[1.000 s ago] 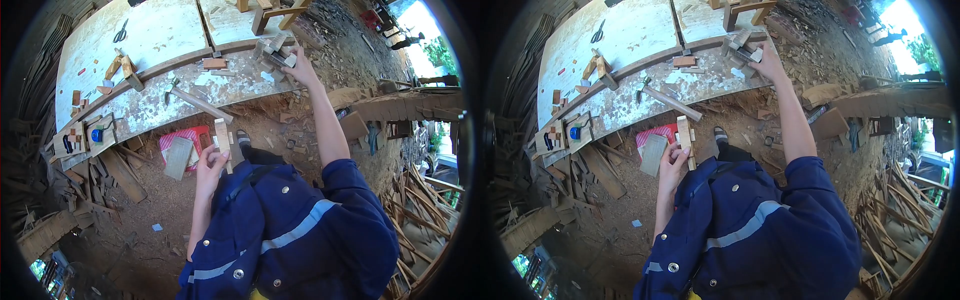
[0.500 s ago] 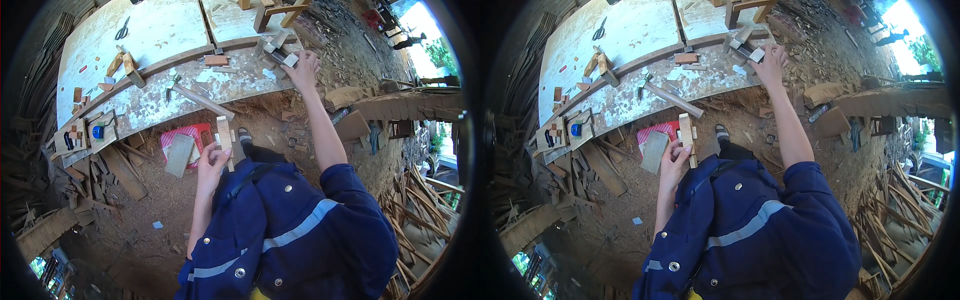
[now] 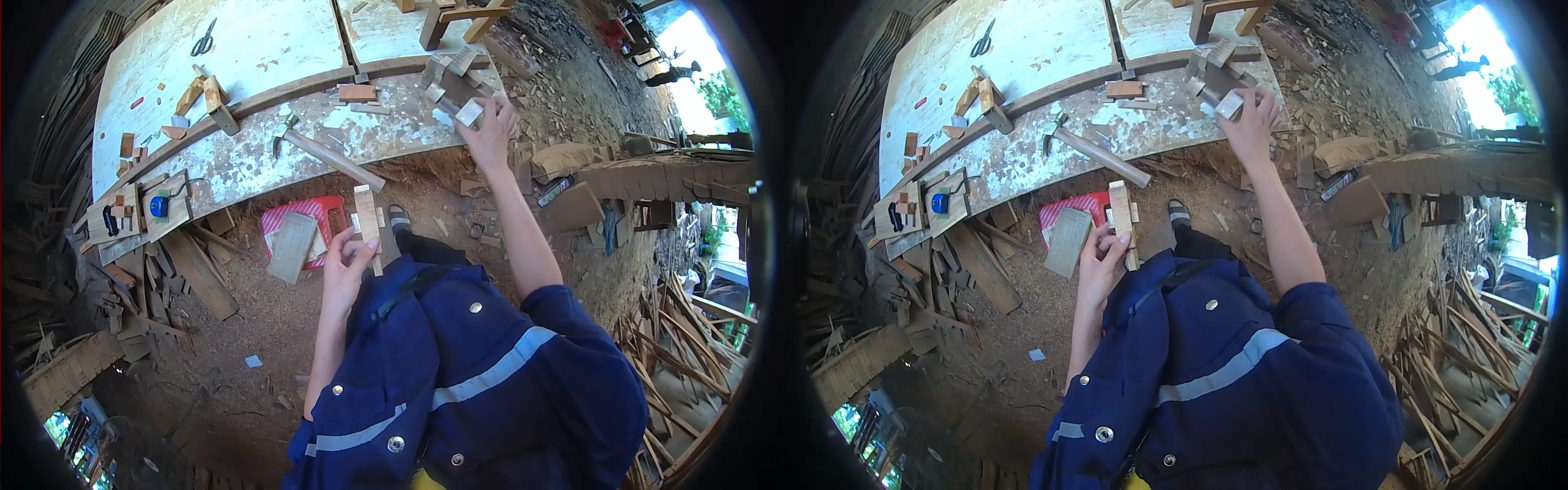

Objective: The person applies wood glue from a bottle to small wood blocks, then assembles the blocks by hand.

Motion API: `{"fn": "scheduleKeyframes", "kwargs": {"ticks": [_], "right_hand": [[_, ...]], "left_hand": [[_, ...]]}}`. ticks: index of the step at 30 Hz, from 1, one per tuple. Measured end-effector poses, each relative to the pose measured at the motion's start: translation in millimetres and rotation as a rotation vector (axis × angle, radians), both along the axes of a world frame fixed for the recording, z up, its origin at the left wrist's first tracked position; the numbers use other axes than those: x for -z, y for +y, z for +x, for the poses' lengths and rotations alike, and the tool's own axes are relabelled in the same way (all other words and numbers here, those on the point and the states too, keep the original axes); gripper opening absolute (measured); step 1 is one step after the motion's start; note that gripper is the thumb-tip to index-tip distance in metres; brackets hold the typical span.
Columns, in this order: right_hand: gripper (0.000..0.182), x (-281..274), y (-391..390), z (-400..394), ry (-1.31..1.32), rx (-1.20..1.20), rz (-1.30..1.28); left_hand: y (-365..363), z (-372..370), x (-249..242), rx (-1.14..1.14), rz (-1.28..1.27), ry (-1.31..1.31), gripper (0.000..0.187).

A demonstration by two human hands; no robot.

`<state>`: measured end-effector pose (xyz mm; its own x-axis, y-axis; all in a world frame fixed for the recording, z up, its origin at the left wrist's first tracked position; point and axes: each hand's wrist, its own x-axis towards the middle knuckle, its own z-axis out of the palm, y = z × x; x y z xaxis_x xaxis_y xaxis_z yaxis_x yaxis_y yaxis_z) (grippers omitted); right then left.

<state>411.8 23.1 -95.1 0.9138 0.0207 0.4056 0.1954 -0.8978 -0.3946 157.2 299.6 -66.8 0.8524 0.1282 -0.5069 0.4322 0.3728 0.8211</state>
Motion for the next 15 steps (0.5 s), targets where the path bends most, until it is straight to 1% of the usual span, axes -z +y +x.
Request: {"fn": "scheduleKeyframes", "kwargs": {"ticks": [3, 6, 7, 11, 14, 15], "right_hand": [[0.059, 3.3, 3.3, -22.6, 0.086, -0.172, 0.158], [0.059, -4.3, 15.0, -53.3, 0.273, -0.26, 0.271], [0.059, -23.9, 23.3, -65.1, 0.446, -0.278, 0.407], [0.056, -24.5, 24.3, -87.2, 0.62, -0.347, 0.376], [0.055, -27.1, 24.9, -100.3, 0.643, -0.349, 0.432], [0.055, -27.5, 26.0, -105.1, 0.653, -0.335, 0.498]], "left_hand": [[-1.5, -0.1, 3.8, -0.019, 0.006, 0.002, 0.06], [-2.0, 2.4, 6.0, -0.003, 0.018, 0.0, 0.059], [-2.5, 3.7, 5.1, 0.007, 0.014, -0.009, 0.059], [-5.1, 6.5, 4.7, 0.053, -0.008, -0.039, 0.057], [-6.9, 7.5, 10.3, 0.09, -0.018, -0.06, 0.056], [-7.8, 7.5, 11.2, 0.104, -0.022, -0.066, 0.056]]}}
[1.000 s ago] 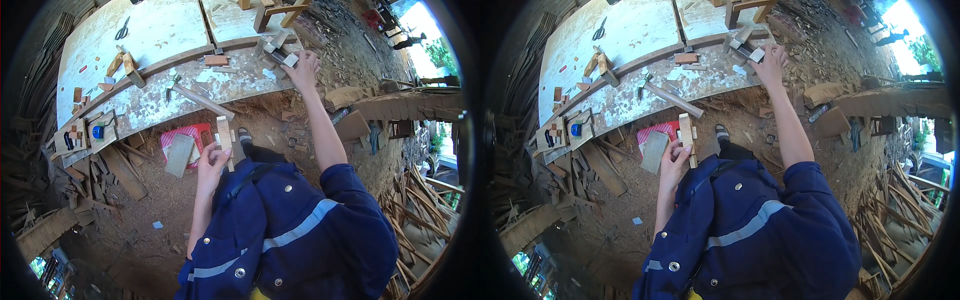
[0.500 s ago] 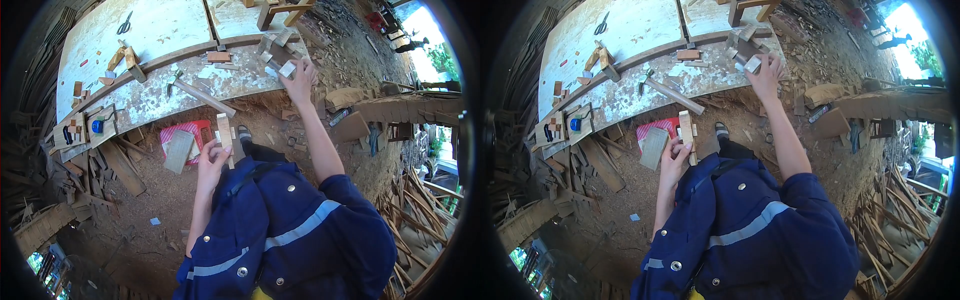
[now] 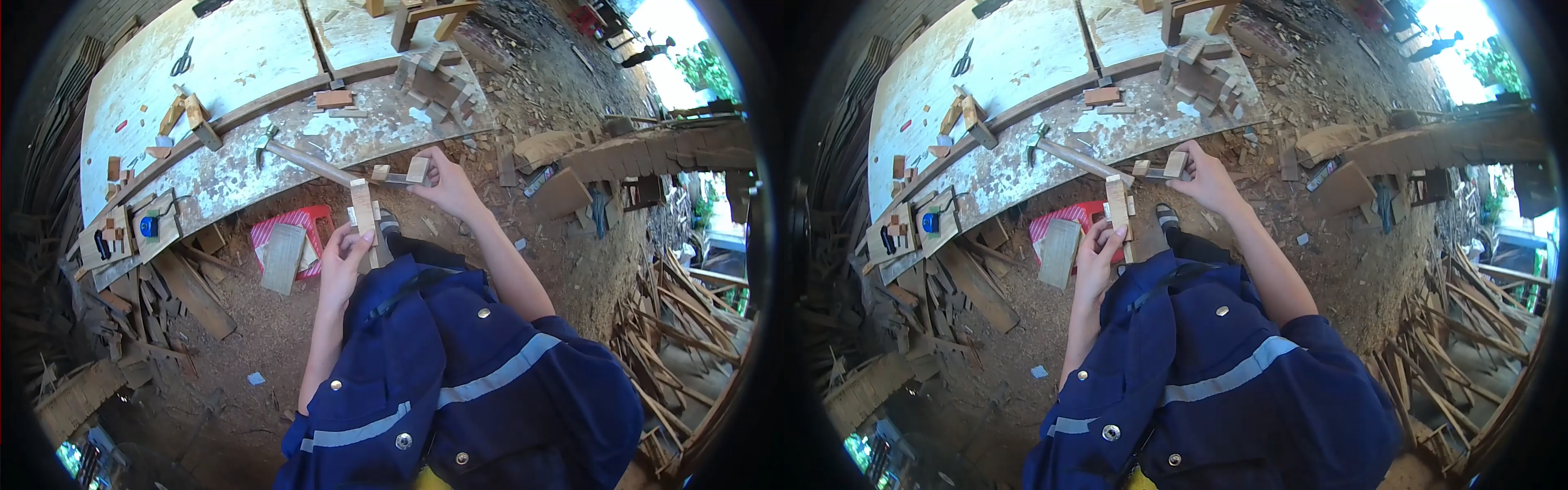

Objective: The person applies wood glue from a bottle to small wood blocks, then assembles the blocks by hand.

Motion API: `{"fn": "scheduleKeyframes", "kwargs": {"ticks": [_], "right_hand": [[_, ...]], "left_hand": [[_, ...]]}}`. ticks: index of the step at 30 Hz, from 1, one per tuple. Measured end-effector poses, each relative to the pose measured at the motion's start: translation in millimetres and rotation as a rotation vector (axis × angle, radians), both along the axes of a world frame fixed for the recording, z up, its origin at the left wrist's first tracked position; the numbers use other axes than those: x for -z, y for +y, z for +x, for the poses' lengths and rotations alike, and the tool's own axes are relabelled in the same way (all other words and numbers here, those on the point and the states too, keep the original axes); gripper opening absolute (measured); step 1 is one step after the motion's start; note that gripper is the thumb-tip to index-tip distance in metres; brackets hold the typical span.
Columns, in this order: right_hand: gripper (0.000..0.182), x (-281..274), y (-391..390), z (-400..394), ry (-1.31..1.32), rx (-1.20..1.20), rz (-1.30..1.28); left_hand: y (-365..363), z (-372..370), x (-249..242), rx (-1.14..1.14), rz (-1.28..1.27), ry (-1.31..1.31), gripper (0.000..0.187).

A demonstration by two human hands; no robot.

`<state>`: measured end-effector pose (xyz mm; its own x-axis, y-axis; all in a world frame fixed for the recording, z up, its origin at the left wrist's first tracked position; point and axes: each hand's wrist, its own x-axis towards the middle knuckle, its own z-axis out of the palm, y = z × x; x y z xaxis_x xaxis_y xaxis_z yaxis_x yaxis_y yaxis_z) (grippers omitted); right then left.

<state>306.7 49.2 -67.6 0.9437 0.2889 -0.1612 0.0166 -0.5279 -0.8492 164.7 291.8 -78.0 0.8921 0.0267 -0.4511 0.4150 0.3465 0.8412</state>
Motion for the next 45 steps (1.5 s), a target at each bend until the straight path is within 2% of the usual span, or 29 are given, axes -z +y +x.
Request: {"fn": "scheduleKeyframes", "kwargs": {"ticks": [3, 6, 15, 30, 33, 39, 45], "right_hand": [[0.057, -10.4, -2.5, -17.5, 0.049, 0.059, 0.04], [0.055, -8.6, -8.3, -33.9, 0.061, 0.129, 0.111], [0.056, 14.6, -2.8, -80.8, 0.199, 0.294, 0.426], [0.057, 3.5, 30.1, -108.7, 0.28, 0.23, 0.382], [0.057, 13.0, 31.5, -110.9, 0.277, 0.221, 0.433], [0.059, 6.9, 33.0, -109.7, 0.314, 0.269, 0.45], [0.06, 21.6, 11.4, -97.4, 0.215, 0.26, 0.451]], "left_hand": [[-1.3, -0.4, -1.1, 0.054, -0.003, 0.008, 0.054], [-4.2, -4.2, -10.4, 0.055, -0.015, 0.011, 0.04], [11.5, -31.5, 8.0, 0.093, -0.017, -0.068, 0.041], [29.6, -79.5, 12.0, 0.026, -0.007, -0.035, 0.042], [30.3, -84.9, 13.4, 0.012, -0.021, -0.013, 0.048], [26.5, -82.8, 10.0, 0.02, -0.028, -0.004, 0.048], [13.8, -64.2, 11.5, 0.065, -0.039, -0.012, 0.047]]}}
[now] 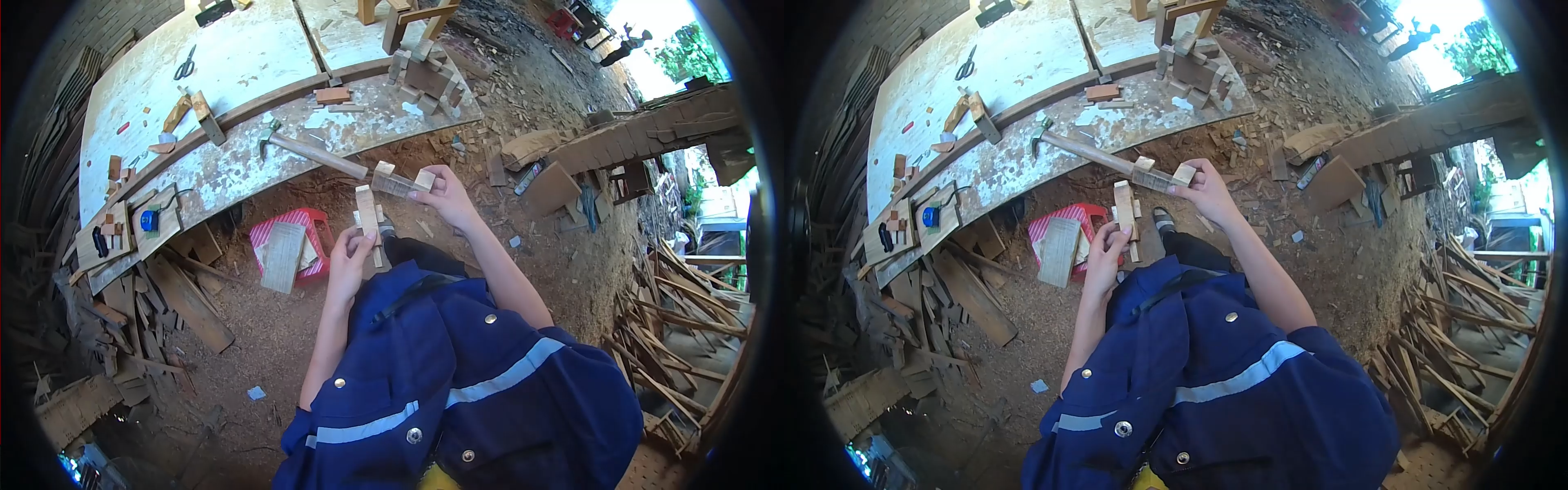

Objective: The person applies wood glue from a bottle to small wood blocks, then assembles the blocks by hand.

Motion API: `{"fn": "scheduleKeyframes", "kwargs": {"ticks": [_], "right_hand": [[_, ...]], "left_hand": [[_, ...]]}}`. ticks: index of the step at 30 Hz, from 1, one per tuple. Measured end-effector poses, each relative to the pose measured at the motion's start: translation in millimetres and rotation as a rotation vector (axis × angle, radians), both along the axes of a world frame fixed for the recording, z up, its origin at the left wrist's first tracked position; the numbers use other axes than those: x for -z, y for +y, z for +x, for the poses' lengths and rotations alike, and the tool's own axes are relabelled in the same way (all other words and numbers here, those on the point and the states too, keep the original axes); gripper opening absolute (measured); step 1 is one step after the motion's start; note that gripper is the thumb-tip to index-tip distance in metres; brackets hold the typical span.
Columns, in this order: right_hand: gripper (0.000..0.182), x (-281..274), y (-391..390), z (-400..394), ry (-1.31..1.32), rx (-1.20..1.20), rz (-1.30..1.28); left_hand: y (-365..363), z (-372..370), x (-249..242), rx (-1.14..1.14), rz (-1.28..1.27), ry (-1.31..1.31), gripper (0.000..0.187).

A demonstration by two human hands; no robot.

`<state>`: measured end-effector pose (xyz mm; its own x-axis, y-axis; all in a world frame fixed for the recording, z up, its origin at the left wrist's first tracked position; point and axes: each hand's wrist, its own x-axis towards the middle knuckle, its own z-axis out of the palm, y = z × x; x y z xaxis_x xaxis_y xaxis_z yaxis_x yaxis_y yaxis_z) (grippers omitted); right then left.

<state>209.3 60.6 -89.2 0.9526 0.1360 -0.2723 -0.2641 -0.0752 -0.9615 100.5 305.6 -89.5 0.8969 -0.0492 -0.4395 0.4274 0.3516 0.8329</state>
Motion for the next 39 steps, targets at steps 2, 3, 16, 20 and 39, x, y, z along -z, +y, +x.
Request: {"fn": "scheduleKeyframes", "kwargs": {"ticks": [2, 3, 16, 20, 39], "right_hand": [[0.06, 1.5, -8.9, 4.7, -0.011, 0.028, -0.023], [0.06, -1.3, -9.8, 9.9, -0.019, 0.039, -0.031], [0.06, -0.3, -36.4, 171.2, -0.325, 0.377, -0.307], [0.061, 11.7, -48.1, 206.2, -0.354, 0.39, -0.538], [0.061, -9.0, -56.8, 225.6, -0.426, 0.417, -0.692]], "left_hand": [[-7.3, 6.5, 5.2, 0.017, 0.008, -0.009, 0.047], [-10.1, 12.0, 5.7, 0.023, 0.015, -0.017, 0.047], [-42.0, 70.7, -3.5, 0.05, 0.074, 0.07, 0.042], [-49.0, 85.2, -5.8, 0.04, 0.079, 0.084, 0.037], [-68.7, 121.4, -7.0, 0.13, 0.092, 0.08, 0.037]]}}
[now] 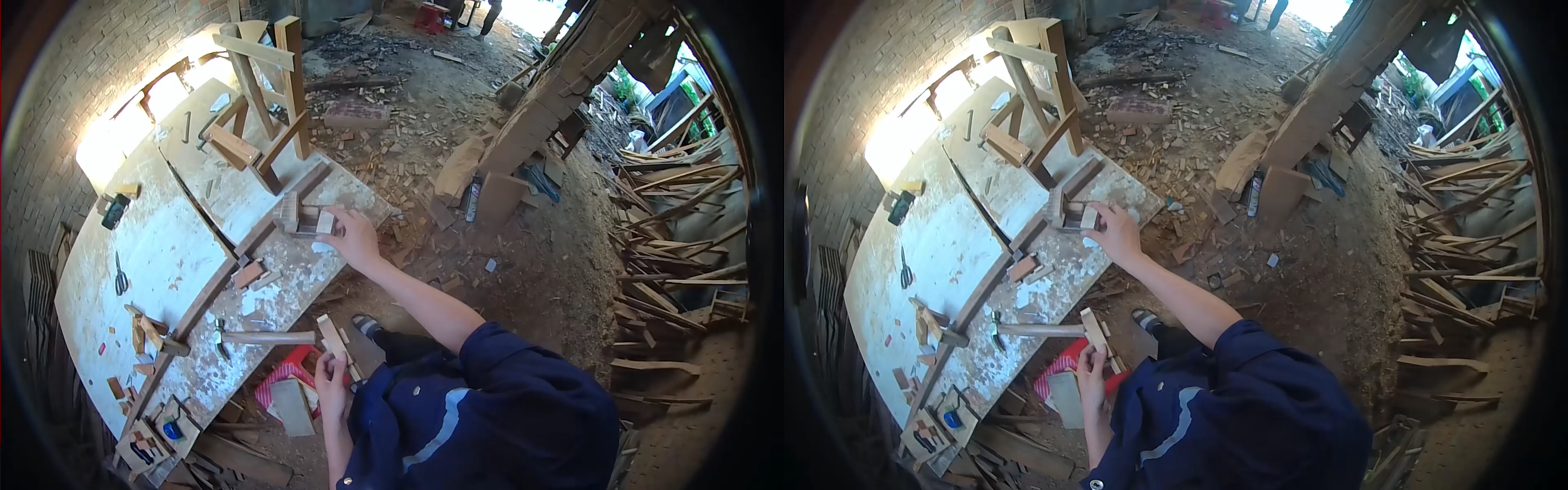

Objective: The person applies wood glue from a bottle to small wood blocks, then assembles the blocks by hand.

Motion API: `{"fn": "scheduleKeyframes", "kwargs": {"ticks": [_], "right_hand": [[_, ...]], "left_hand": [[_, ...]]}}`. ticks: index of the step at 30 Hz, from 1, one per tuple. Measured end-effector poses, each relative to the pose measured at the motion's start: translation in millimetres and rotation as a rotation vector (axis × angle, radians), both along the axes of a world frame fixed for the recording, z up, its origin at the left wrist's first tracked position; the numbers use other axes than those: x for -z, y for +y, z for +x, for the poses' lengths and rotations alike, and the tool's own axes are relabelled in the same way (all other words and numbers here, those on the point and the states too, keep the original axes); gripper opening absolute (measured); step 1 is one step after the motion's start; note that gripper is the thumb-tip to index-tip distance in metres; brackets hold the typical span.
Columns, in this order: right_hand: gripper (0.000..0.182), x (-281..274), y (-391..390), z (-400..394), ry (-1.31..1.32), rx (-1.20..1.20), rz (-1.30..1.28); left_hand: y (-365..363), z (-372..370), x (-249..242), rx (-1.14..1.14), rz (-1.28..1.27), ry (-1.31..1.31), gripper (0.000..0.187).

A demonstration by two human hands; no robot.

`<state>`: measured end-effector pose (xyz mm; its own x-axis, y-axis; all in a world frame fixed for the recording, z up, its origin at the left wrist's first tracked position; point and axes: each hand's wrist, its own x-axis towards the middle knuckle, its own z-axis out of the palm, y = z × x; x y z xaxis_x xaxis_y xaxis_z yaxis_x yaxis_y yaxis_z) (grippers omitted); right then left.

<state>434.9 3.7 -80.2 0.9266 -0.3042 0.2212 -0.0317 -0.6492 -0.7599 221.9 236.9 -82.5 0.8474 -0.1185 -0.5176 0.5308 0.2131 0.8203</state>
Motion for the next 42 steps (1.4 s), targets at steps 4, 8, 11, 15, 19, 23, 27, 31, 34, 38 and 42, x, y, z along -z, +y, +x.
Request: {"fn": "scheduleKeyframes", "kwargs": {"ticks": [4, 8, 11, 15, 19, 23, 27, 31, 34, 38, 42], "right_hand": [[0.063, 4.7, 2.3, -0.9, -0.053, 0.022, -0.111], [0.064, 3.5, 1.1, -1.0, -0.046, 0.042, -0.13], [0.064, 8.1, -3.3, 1.9, -0.063, 0.035, -0.135], [0.064, 13.9, -7.9, 3.7, -0.13, 0.039, -0.157], [0.065, 12.6, -8.9, 4.6, -0.104, 0.02, -0.166], [0.066, 16.5, -7.7, 6.0, -0.126, 0.022, -0.182], [0.066, 18.5, -8.6, 6.6, -0.156, 0.012, -0.184], [0.066, 16.0, -8.4, 7.3, -0.112, -0.012, -0.181], [0.066, 14.4, -9.7, 7.5, -0.105, -0.026, -0.18], [0.066, 12.8, -11.7, 6.7, -0.139, -0.049, -0.193], [0.064, 11.7, -13.5, 5.5, -0.167, -0.045, -0.241]], "left_hand": [[-2.0, 2.7, -6.1, 0.008, 0.009, 0.017, 0.036], [-1.3, 4.2, -7.5, 0.018, 0.003, 0.01, 0.036], [-1.5, 3.5, -8.0, 0.017, 0.002, 0.018, 0.036], [-2.7, 1.3, -7.4, 0.013, 0.01, 0.018, 0.036], [-4.3, 0.7, -1.2, 0.025, 0.02, 0.007, 0.036], [-6.7, 0.3, -1.7, 0.03, 0.031, 0.022, 0.037], [-6.1, 0.3, 2.6, 0.022, 0.024, 0.021, 0.038], [-6.9, 2.4, -2.3, 0.021, 0.021, 0.009, 0.039], [-6.8, 3.4, -1.1, 0.033, 0.021, 0.001, 0.038], [-6.6, 2.7, -2.2, 0.06, 0.024, 0.011, 0.038], [-8.4, 1.9, -3.5, 0.056, 0.05, 0.011, 0.039]]}}
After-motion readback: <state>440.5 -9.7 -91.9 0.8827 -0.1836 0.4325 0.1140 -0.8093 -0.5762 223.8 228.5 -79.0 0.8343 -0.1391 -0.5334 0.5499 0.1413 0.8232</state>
